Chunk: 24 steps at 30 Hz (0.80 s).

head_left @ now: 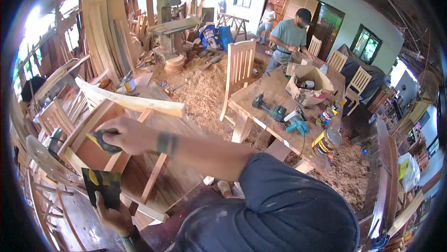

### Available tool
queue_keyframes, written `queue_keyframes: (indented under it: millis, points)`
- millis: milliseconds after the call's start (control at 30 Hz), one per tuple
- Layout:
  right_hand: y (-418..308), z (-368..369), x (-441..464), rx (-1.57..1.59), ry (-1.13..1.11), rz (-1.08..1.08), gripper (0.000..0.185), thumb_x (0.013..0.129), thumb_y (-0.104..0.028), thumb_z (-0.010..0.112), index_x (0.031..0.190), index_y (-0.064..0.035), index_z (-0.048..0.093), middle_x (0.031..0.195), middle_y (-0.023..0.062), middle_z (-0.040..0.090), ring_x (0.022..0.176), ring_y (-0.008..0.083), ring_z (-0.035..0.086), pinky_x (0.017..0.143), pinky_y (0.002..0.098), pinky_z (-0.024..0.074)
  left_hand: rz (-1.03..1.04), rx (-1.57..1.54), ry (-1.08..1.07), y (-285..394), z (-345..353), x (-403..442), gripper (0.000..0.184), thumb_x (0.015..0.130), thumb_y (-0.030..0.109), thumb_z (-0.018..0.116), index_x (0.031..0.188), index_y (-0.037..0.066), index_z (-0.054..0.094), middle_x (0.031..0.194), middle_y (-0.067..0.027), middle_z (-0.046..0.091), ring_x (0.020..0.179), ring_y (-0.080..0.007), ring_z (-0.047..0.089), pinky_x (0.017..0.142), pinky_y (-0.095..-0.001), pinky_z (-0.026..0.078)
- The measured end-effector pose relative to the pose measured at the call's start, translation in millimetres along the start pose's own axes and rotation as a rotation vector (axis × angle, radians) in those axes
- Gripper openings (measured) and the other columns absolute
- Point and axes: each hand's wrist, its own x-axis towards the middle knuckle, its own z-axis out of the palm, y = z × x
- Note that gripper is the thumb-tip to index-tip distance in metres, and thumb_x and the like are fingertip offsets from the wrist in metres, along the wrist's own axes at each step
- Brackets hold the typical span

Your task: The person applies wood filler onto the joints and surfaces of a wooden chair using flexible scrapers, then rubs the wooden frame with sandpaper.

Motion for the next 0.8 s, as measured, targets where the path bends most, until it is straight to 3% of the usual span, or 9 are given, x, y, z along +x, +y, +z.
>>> queue_keyframes:
  millis: [33,133,233,333,400,500,567,700,800]
  points:
    - [-17.0,-0.7,-18.4,0.238,0.07,0.001,0.034,0.101,-0.013,0.059,0.132,-0.002,0.068,0.119,0.0193,0.073,0.098,0.0325,0.073,0.086,0.0455,0.0575,-0.393,-0.758,0.231,24.0,19.5,3.2,0.034,0.102,0.017,0.063,0.13,-0.001,0.068,0.121,-0.0186,0.072,0.104,-0.032,0.072,0.091,-0.0435,0.06]
    - [-16.8,13.5,-57.0,0.06,0.119,-0.479,0.038,0.103,-0.011,0.058,0.141,-0.0031,0.062,0.138,0.0211,0.065,0.115,0.0368,0.069,0.096,0.0468,0.0558,-0.521,-0.876,0.062,27.9,18.2,1.3,0.033,0.107,0.02,0.055,0.129,-0.002,0.065,0.123,-0.0175,0.071,0.104,-0.0282,0.073,0.095,-0.0382,0.062]
    - [-9.4,20.5,-69.0,-0.042,0.022,-0.73,0.045,0.101,-0.01,0.062,0.146,-0.0039,0.059,0.143,0.0232,0.061,0.129,0.0391,0.063,0.107,0.0458,0.0515,-0.519,-0.88,-0.035,50.7,35.9,-3.8,0.033,0.109,0.019,0.052,0.131,-0.002,0.063,0.126,-0.0168,0.071,0.106,-0.0247,0.073,0.097,-0.0344,0.061]
    - [-6.5,13.9,-78.3,-0.148,0.012,-0.629,0.05,0.099,-0.008,0.063,0.148,-0.0049,0.057,0.144,0.0241,0.06,0.134,0.0406,0.059,0.11,0.0464,0.0504,-0.403,-0.731,-0.068,36.3,30.0,-1.7,0.033,0.105,0.012,0.058,0.135,-0.003,0.061,0.13,-0.017,0.069,0.112,-0.0241,0.071,0.096,-0.0334,0.06]
    - [-1.9,11.8,-81.5,-0.259,0.002,-0.545,0.043,0.1,-0.012,0.061,0.142,-0.0058,0.062,0.135,0.0215,0.066,0.121,0.0392,0.067,0.102,0.0461,0.0555,-0.53,-0.877,0.028,37.9,23.3,-0.4,0.036,0.103,0.014,0.063,0.134,-0.004,0.062,0.13,-0.0182,0.069,0.111,-0.0281,0.072,0.094,-0.0365,0.062]
    - [27.2,20.8,-92.3,-0.455,-0.03,-0.44,0.028,0.1,-0.021,0.059,0.121,-0.0071,0.071,0.109,0.0151,0.075,0.099,0.0341,0.074,0.086,0.043,0.0612,0.102,0.071,0.072,54.2,33.6,-5.9,0.044,0.096,0.003,0.07,0.139,-0.003,0.061,0.134,-0.0176,0.067,0.114,-0.026,0.069,0.093,-0.0353,0.061]
    - [38.8,15.6,-101.0,-0.486,-0.116,-0.256,0.025,0.101,-0.018,0.06,0.12,-0.0042,0.07,0.114,0.0173,0.072,0.1,0.036,0.072,0.089,0.0452,0.0593,0.339,0.477,0.131,50.0,15.7,1.2,0.05,0.092,-0.004,0.073,0.141,-0.003,0.06,0.134,-0.0172,0.067,0.113,-0.0254,0.067,0.093,-0.0351,0.06]
    - [64.8,-12.0,-104.2,-0.453,-0.061,-0.021,0.02,0.096,-0.017,0.064,0.106,-0.0021,0.072,0.101,0.0193,0.072,0.093,0.0388,0.07,0.086,0.0467,0.0568,-0.045,-0.307,0.145,-4.3,-52.8,29.4,0.051,0.091,-0.008,0.071,0.141,-0.002,0.06,0.132,-0.0177,0.068,0.107,-0.0287,0.07,0.091,-0.0377,0.061]
    - [67.0,-54.4,-99.1,-0.514,0.043,0.062,0.025,0.09,-0.02,0.069,0.107,-0.0026,0.074,0.091,0.021,0.072,0.085,0.037,0.071,0.081,0.0469,0.0561,-0.006,-0.041,0.175,0.5,-42.9,13.4,0.047,0.091,-0.001,0.07,0.138,-0.002,0.063,0.122,-0.0171,0.072,0.104,-0.0292,0.072,0.092,-0.0401,0.061]
